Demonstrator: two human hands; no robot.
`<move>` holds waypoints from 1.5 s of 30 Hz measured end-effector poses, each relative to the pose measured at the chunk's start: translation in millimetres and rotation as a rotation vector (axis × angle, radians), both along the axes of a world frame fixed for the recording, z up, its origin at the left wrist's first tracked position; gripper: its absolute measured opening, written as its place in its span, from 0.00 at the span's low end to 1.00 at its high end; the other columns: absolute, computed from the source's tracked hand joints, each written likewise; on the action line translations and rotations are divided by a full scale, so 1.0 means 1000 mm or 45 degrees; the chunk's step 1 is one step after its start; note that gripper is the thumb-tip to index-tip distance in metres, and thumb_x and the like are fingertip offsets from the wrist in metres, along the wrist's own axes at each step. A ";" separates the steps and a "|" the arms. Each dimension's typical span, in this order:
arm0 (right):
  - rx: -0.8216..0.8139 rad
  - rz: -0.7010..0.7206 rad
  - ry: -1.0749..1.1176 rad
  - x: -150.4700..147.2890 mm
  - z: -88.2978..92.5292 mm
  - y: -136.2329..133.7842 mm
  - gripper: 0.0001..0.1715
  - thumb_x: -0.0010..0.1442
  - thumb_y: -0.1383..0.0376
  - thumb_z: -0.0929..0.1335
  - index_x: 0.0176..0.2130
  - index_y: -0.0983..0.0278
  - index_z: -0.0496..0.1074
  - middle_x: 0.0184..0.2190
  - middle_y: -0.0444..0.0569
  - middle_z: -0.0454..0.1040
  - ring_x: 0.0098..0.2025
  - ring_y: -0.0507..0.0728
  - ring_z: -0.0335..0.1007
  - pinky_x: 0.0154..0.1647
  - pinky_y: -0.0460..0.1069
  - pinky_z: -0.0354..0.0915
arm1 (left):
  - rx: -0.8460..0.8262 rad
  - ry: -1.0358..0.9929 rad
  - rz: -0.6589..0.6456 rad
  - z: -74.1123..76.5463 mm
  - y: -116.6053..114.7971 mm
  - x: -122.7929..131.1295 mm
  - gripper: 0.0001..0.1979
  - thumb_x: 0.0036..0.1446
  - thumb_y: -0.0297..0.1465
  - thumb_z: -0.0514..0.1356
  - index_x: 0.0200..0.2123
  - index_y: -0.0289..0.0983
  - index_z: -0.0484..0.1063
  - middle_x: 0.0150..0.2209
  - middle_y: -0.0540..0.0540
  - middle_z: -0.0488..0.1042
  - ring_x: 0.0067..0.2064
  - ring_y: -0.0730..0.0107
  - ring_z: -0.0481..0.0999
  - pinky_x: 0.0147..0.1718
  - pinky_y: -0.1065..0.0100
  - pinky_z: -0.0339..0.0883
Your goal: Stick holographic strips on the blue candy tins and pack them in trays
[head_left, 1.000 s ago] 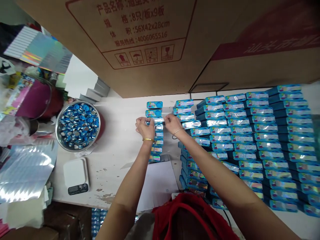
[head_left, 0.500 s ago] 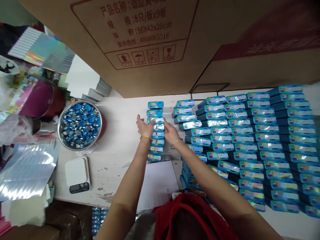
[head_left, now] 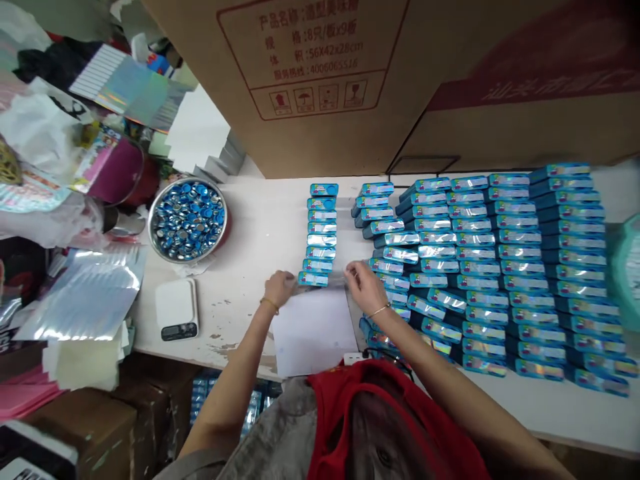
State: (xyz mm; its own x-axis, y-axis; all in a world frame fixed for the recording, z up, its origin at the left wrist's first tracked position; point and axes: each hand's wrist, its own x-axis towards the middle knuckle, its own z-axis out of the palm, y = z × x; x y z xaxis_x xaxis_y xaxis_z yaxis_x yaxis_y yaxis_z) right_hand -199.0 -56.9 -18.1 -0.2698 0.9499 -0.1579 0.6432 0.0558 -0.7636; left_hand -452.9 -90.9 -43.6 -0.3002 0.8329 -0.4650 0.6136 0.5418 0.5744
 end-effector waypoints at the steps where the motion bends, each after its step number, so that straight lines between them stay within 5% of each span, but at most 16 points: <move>1: 0.005 0.076 -0.014 0.001 0.001 -0.013 0.12 0.67 0.60 0.59 0.39 0.62 0.67 0.36 0.53 0.71 0.39 0.59 0.68 0.41 0.51 0.63 | -0.026 0.041 -0.117 0.000 -0.019 0.007 0.11 0.43 0.31 0.68 0.32 0.40 0.73 0.39 0.45 0.74 0.46 0.57 0.72 0.49 0.57 0.62; 4: 0.040 0.283 -0.138 -0.004 0.003 -0.047 0.12 0.66 0.62 0.60 0.39 0.63 0.70 0.39 0.55 0.71 0.43 0.61 0.66 0.45 0.53 0.62 | -0.067 0.264 -0.465 -0.004 -0.060 0.028 0.15 0.48 0.32 0.67 0.40 0.39 0.70 0.47 0.41 0.72 0.52 0.53 0.69 0.51 0.54 0.57; 6: 0.102 0.367 -0.257 -0.010 0.003 -0.062 0.12 0.65 0.63 0.61 0.44 0.63 0.71 0.45 0.58 0.71 0.49 0.63 0.64 0.50 0.55 0.60 | -0.068 0.304 -0.524 -0.002 -0.072 0.034 0.08 0.56 0.32 0.61 0.40 0.39 0.68 0.44 0.41 0.74 0.49 0.57 0.71 0.50 0.55 0.56; 9: 0.177 0.429 -0.402 -0.019 0.003 -0.071 0.17 0.65 0.67 0.61 0.52 0.64 0.69 0.53 0.59 0.70 0.57 0.65 0.59 0.56 0.59 0.53 | -0.012 0.219 -0.498 0.010 -0.074 0.027 0.07 0.63 0.34 0.54 0.42 0.40 0.67 0.39 0.47 0.76 0.44 0.62 0.73 0.50 0.57 0.54; 15: -0.036 0.573 -0.446 -0.035 0.011 -0.059 0.18 0.70 0.65 0.55 0.42 0.63 0.72 0.40 0.54 0.76 0.44 0.60 0.65 0.46 0.52 0.55 | 0.245 0.351 -0.705 0.045 -0.070 0.015 0.10 0.64 0.32 0.53 0.46 0.41 0.71 0.42 0.45 0.76 0.44 0.62 0.72 0.48 0.57 0.54; 20: -0.076 0.651 -0.423 -0.052 0.017 -0.044 0.18 0.70 0.65 0.56 0.38 0.63 0.71 0.38 0.52 0.76 0.43 0.58 0.67 0.42 0.50 0.54 | 0.570 0.570 -0.797 0.044 -0.069 0.033 0.12 0.63 0.28 0.55 0.47 0.41 0.73 0.46 0.42 0.76 0.45 0.60 0.71 0.41 0.59 0.57; 27: -0.110 0.655 -0.433 -0.055 0.009 -0.031 0.17 0.69 0.66 0.57 0.38 0.63 0.72 0.38 0.52 0.77 0.41 0.57 0.69 0.39 0.48 0.55 | 0.823 0.600 -0.786 0.031 -0.079 0.042 0.10 0.62 0.25 0.55 0.43 0.39 0.74 0.51 0.41 0.76 0.43 0.62 0.72 0.41 0.61 0.60; 32: -0.101 0.631 -0.441 -0.049 0.012 -0.027 0.16 0.69 0.66 0.57 0.38 0.63 0.72 0.38 0.52 0.77 0.42 0.58 0.68 0.41 0.49 0.55 | 0.909 0.316 -0.758 0.060 -0.107 0.051 0.03 0.60 0.28 0.57 0.35 0.37 0.70 0.45 0.40 0.75 0.44 0.61 0.71 0.41 0.61 0.63; 35: -0.082 0.635 -0.458 -0.046 0.015 -0.025 0.17 0.69 0.67 0.57 0.37 0.64 0.72 0.38 0.53 0.77 0.41 0.58 0.68 0.41 0.49 0.55 | 0.968 0.026 -0.458 0.080 -0.110 0.049 0.02 0.60 0.30 0.57 0.36 0.37 0.67 0.38 0.43 0.72 0.41 0.66 0.70 0.40 0.64 0.65; 38: -0.053 0.653 -0.437 -0.044 0.017 -0.026 0.16 0.68 0.67 0.57 0.36 0.64 0.72 0.36 0.52 0.77 0.40 0.58 0.67 0.40 0.49 0.54 | 0.948 0.046 -0.224 0.085 -0.092 0.043 0.15 0.62 0.32 0.56 0.51 0.37 0.64 0.42 0.42 0.72 0.40 0.67 0.71 0.40 0.64 0.66; 41: -0.016 0.668 -0.379 -0.045 0.021 -0.026 0.17 0.69 0.66 0.57 0.35 0.63 0.71 0.34 0.51 0.76 0.39 0.58 0.67 0.39 0.49 0.54 | 0.768 0.293 -0.471 0.075 -0.070 0.037 0.27 0.63 0.29 0.53 0.64 0.37 0.54 0.44 0.41 0.75 0.41 0.64 0.72 0.41 0.63 0.65; 45: -0.005 0.672 -0.326 -0.046 0.023 -0.023 0.17 0.69 0.65 0.58 0.34 0.63 0.71 0.33 0.51 0.75 0.37 0.57 0.67 0.39 0.49 0.55 | 0.540 0.549 -0.706 0.057 -0.063 0.038 0.30 0.63 0.25 0.49 0.68 0.39 0.51 0.33 0.45 0.77 0.36 0.64 0.75 0.38 0.65 0.64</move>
State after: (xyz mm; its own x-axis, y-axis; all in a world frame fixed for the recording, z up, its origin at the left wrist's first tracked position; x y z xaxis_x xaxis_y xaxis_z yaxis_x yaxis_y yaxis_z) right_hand -245.4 -79.6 4.6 -0.6592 0.6965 -0.2834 0.6930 0.4164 -0.5885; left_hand -415.4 -153.4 13.8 0.1264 0.9919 -0.0147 0.9422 -0.1154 0.3145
